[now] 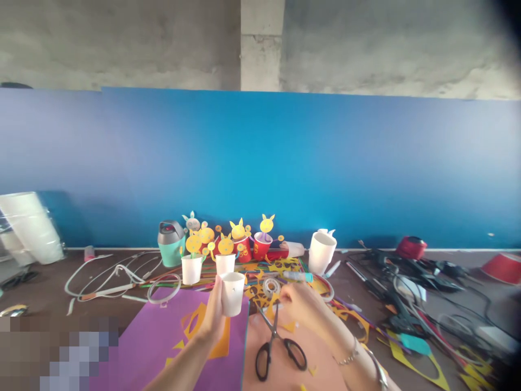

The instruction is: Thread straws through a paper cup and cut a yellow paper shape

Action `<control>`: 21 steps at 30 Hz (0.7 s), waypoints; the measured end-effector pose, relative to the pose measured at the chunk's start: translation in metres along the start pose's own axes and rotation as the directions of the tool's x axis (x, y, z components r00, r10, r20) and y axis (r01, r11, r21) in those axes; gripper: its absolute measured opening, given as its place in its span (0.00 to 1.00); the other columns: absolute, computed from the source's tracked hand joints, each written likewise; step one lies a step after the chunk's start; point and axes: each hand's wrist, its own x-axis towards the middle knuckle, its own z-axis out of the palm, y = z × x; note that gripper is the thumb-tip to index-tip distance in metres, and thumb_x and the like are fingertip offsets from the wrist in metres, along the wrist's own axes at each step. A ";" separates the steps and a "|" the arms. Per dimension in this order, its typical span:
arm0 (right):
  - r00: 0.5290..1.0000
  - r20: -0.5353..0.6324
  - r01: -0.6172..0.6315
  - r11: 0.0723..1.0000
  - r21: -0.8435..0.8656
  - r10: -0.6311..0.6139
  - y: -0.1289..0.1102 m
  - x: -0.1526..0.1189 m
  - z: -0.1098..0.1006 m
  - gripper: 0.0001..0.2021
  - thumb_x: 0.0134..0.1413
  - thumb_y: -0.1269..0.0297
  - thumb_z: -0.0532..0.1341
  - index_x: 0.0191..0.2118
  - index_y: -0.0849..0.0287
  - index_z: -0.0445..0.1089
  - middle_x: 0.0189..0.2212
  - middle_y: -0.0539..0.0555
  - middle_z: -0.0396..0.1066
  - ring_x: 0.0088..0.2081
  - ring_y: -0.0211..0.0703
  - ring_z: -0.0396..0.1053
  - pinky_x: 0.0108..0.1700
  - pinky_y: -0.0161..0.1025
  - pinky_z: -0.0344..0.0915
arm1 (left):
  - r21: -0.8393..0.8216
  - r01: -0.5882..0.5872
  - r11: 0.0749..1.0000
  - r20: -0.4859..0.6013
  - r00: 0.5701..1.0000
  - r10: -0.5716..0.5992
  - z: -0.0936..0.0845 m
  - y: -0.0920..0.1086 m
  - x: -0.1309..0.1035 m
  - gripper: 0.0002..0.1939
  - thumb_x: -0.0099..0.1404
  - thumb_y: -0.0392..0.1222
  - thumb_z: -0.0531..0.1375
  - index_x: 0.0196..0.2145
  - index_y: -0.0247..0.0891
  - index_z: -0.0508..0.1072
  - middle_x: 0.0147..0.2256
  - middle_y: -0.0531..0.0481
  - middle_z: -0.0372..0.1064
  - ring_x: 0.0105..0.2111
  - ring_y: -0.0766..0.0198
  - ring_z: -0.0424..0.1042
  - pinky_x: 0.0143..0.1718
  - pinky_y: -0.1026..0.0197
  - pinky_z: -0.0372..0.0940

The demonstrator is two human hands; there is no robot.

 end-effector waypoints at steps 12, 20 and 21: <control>0.980 -0.085 -0.196 0.959 -0.205 0.182 0.028 0.026 0.021 0.11 0.52 0.79 0.57 0.36 0.63 0.76 0.41 0.63 0.78 0.46 0.55 0.75 0.40 0.40 0.63 | 0.094 -0.124 0.988 0.140 0.984 0.110 -0.003 -0.007 -0.005 0.27 0.59 0.52 0.68 0.53 0.42 0.72 0.44 0.44 0.77 0.37 0.58 0.76 0.39 0.59 0.71; 0.954 -0.263 -0.170 0.984 -0.063 0.148 0.014 0.022 0.003 0.09 0.61 0.72 0.52 0.43 0.61 0.68 0.34 0.59 0.78 0.35 0.51 0.77 0.33 0.40 0.61 | 0.166 -0.203 0.965 0.125 0.975 0.184 0.002 0.000 -0.009 0.25 0.59 0.51 0.68 0.52 0.41 0.74 0.51 0.42 0.74 0.52 0.51 0.71 0.50 0.56 0.67; 0.947 -0.297 -0.129 0.992 0.001 0.123 0.013 0.022 0.003 0.09 0.62 0.71 0.51 0.43 0.60 0.67 0.34 0.59 0.78 0.34 0.50 0.76 0.32 0.39 0.61 | 0.171 -0.221 0.960 0.104 0.973 0.205 0.003 0.001 -0.010 0.25 0.59 0.51 0.68 0.52 0.42 0.73 0.51 0.43 0.74 0.53 0.52 0.70 0.50 0.56 0.66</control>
